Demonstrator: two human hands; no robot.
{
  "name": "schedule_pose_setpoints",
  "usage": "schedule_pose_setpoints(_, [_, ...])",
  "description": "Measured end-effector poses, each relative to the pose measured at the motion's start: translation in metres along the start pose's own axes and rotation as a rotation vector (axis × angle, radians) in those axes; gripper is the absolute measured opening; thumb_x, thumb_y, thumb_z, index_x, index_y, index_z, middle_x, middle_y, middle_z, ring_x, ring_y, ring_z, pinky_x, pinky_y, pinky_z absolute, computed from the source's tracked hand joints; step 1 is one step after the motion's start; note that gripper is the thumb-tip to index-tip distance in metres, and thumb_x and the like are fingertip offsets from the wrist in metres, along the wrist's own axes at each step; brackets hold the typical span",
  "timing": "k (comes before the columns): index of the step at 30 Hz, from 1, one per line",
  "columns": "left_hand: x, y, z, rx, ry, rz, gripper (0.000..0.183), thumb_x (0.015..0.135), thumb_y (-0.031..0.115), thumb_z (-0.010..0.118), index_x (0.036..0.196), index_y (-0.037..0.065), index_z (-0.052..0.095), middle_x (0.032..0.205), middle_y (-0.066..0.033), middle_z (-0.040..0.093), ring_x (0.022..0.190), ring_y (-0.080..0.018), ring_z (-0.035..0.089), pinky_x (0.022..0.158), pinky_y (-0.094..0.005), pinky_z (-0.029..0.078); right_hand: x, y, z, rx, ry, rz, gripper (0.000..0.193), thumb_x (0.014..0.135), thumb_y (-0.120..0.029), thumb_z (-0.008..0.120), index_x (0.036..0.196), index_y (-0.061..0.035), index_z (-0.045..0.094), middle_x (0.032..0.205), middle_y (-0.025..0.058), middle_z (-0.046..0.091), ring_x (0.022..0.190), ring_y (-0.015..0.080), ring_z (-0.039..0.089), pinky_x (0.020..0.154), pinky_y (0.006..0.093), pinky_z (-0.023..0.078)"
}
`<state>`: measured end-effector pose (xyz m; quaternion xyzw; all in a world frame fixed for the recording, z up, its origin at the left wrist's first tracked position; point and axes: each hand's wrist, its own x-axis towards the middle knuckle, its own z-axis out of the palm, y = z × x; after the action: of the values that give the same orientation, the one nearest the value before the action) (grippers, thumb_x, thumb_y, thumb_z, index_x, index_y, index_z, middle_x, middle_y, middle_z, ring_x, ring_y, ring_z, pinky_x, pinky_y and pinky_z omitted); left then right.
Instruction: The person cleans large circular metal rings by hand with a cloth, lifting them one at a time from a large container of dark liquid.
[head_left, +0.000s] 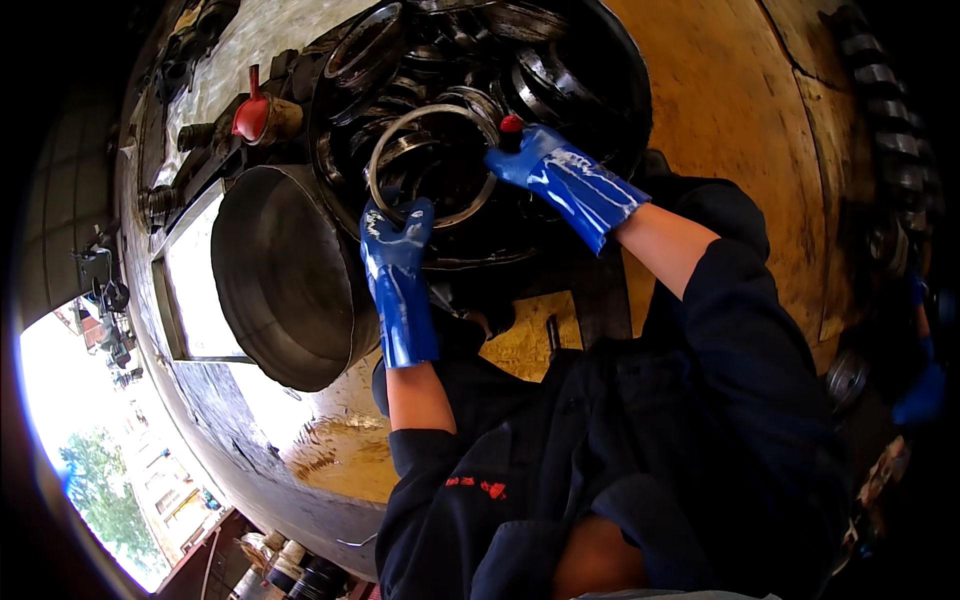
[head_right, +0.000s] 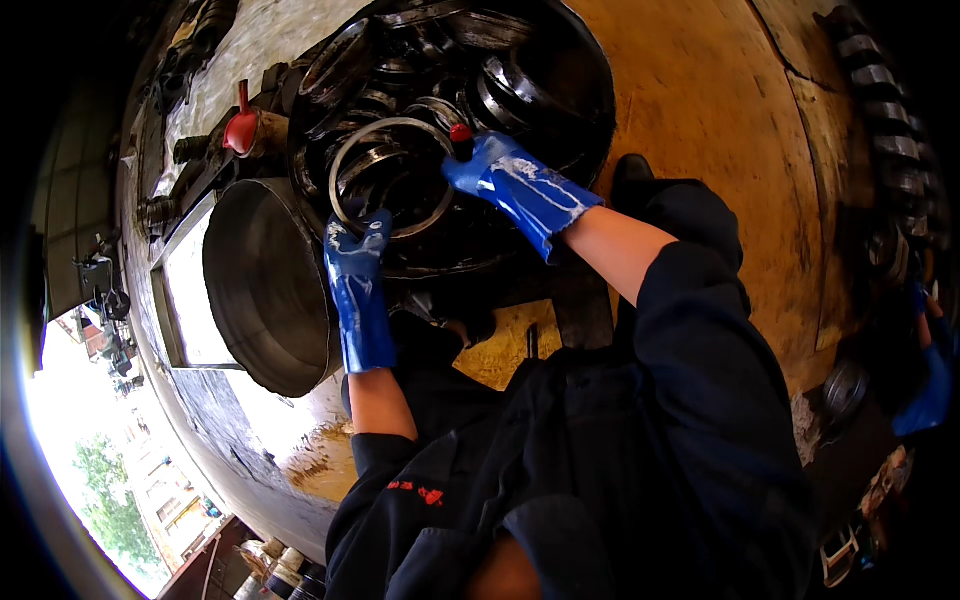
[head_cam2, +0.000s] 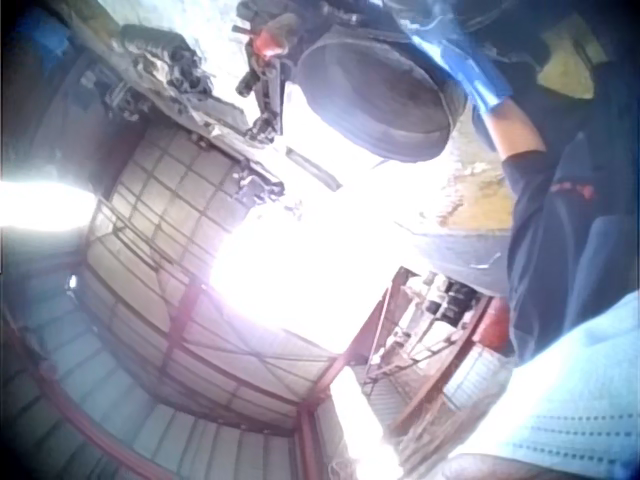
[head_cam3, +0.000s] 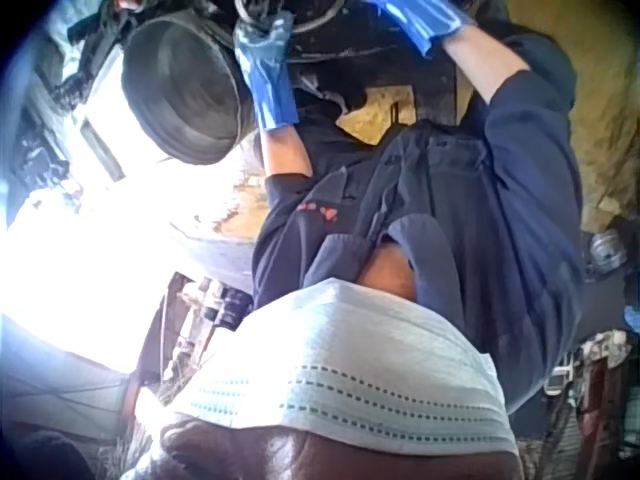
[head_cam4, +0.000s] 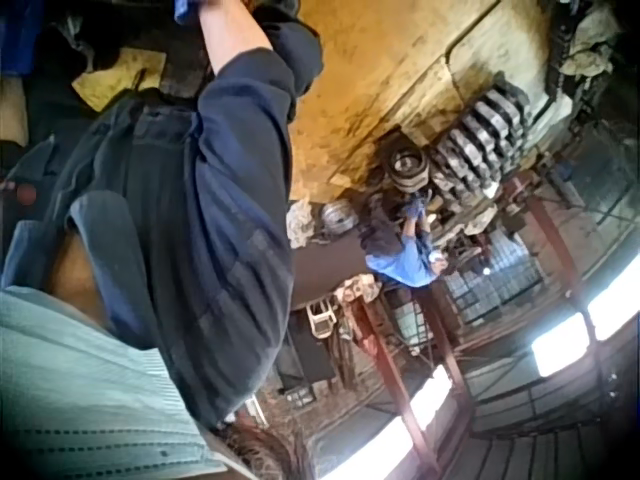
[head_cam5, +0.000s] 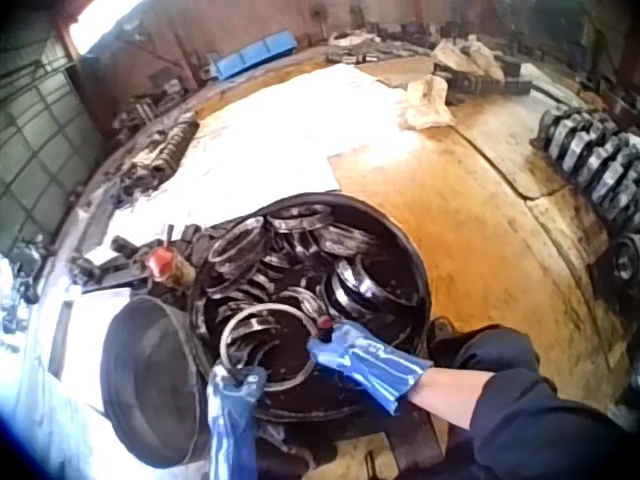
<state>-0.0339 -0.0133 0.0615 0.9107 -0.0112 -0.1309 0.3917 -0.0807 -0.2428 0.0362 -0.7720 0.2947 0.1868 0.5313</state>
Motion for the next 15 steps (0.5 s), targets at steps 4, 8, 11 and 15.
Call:
schedule_pose_setpoints(4, [0.000, 0.013, -0.011, 0.442, 0.178, 0.127, 0.060, 0.088, 0.037, 0.071, 0.140, 0.012, 0.058, 0.127, -0.0144, 0.070, 0.112, -0.0323, 0.070, 0.097, -0.0424, 0.055, 0.011, 0.014, 0.016, -0.360, 0.280, -0.490, 0.031, 0.094, -0.039, 0.065, 0.117, -0.0184, 0.072, 0.103, 0.0143, 0.075, 0.088, 0.0303, 0.072, 0.082, 0.0398, 0.058])
schedule_pose_setpoints(8, [0.017, 0.000, -0.018, 0.556, 0.020, 0.172, 0.050, 0.093, 0.035, 0.065, 0.139, 0.015, 0.060, 0.132, -0.0149, 0.067, 0.111, -0.0323, 0.070, 0.096, -0.0418, 0.056, 0.007, 0.008, 0.027, -0.670, 0.136, -0.527, 0.034, 0.096, -0.042, 0.063, 0.118, -0.0151, 0.066, 0.099, 0.0131, 0.073, 0.094, 0.0307, 0.073, 0.082, 0.0414, 0.059])
schedule_pose_setpoints(11, [0.018, -0.008, -0.018, 0.531, -0.084, 0.242, 0.045, 0.095, 0.035, 0.064, 0.136, 0.017, 0.062, 0.128, -0.0149, 0.069, 0.107, -0.0334, 0.071, 0.095, -0.0413, 0.057, 0.006, 0.008, 0.026, -0.699, 0.092, -0.514, 0.038, 0.095, -0.043, 0.066, 0.121, -0.0160, 0.065, 0.101, 0.0125, 0.073, 0.098, 0.0316, 0.072, 0.084, 0.0427, 0.059])
schedule_pose_setpoints(15, [0.011, -0.011, -0.024, 0.515, -0.130, 0.305, 0.041, 0.093, 0.037, 0.066, 0.128, 0.016, 0.067, 0.121, -0.0147, 0.071, 0.105, -0.0350, 0.071, 0.092, -0.0418, 0.057, 0.002, 0.005, 0.025, -0.644, 0.054, -0.552, 0.035, 0.094, -0.041, 0.069, 0.118, -0.0157, 0.067, 0.107, 0.0120, 0.074, 0.100, 0.0293, 0.072, 0.087, 0.0413, 0.058])
